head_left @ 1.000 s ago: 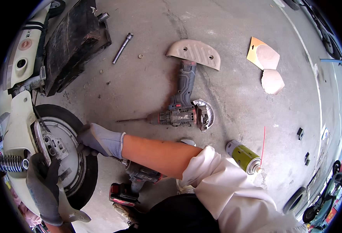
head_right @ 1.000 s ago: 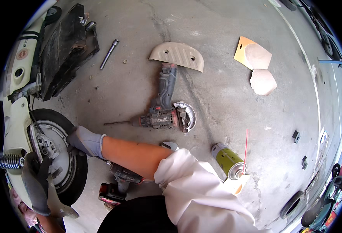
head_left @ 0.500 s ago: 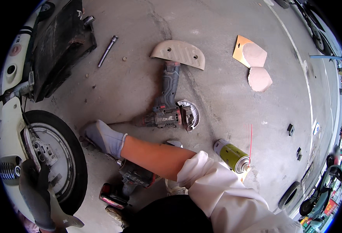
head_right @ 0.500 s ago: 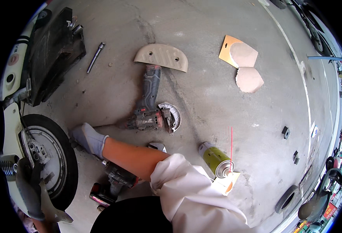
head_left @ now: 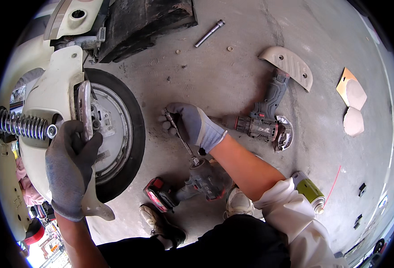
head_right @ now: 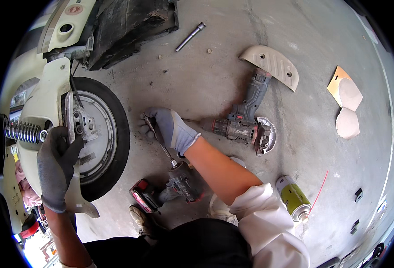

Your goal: The person uses a cordless impact wrench to tighten bolts on the rear brake assembly of a scooter. They then retrieve a zip tie from a tool cart and secure a cable near the rear wheel. Finally, they reattach a plastic rear fender and tighten its mounting bolts.

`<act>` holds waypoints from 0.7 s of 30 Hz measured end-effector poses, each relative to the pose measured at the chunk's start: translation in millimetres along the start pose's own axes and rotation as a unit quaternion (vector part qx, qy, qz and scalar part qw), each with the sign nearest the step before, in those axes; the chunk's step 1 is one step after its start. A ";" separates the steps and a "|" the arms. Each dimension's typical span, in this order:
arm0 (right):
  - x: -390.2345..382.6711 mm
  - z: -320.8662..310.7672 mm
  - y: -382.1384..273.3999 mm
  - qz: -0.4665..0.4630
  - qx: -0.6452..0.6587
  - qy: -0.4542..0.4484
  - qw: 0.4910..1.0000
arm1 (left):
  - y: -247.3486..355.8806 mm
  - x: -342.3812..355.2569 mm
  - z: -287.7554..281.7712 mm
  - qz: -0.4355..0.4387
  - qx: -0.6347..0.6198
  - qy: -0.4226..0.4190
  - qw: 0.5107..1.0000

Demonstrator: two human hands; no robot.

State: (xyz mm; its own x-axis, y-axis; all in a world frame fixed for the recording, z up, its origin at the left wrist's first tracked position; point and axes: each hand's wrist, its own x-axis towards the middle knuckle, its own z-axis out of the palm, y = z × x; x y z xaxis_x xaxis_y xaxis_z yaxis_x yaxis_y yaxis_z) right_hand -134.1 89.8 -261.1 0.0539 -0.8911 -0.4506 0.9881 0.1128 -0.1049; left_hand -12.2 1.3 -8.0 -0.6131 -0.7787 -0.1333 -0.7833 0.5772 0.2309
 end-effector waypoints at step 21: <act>-3.2 10.0 4.3 -0.017 -0.066 -0.006 0.998 | -4.5 -1.3 -3.9 0.049 0.065 0.036 0.996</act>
State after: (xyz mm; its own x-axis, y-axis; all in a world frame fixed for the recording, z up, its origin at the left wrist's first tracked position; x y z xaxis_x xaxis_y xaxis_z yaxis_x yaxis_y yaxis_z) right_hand -128.6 88.8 -251.2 0.0227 -0.9005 -0.4342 0.9620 0.1379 -0.2356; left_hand -7.6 -1.2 -5.2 -0.6825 -0.7294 -0.0464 -0.7292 0.6752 0.1117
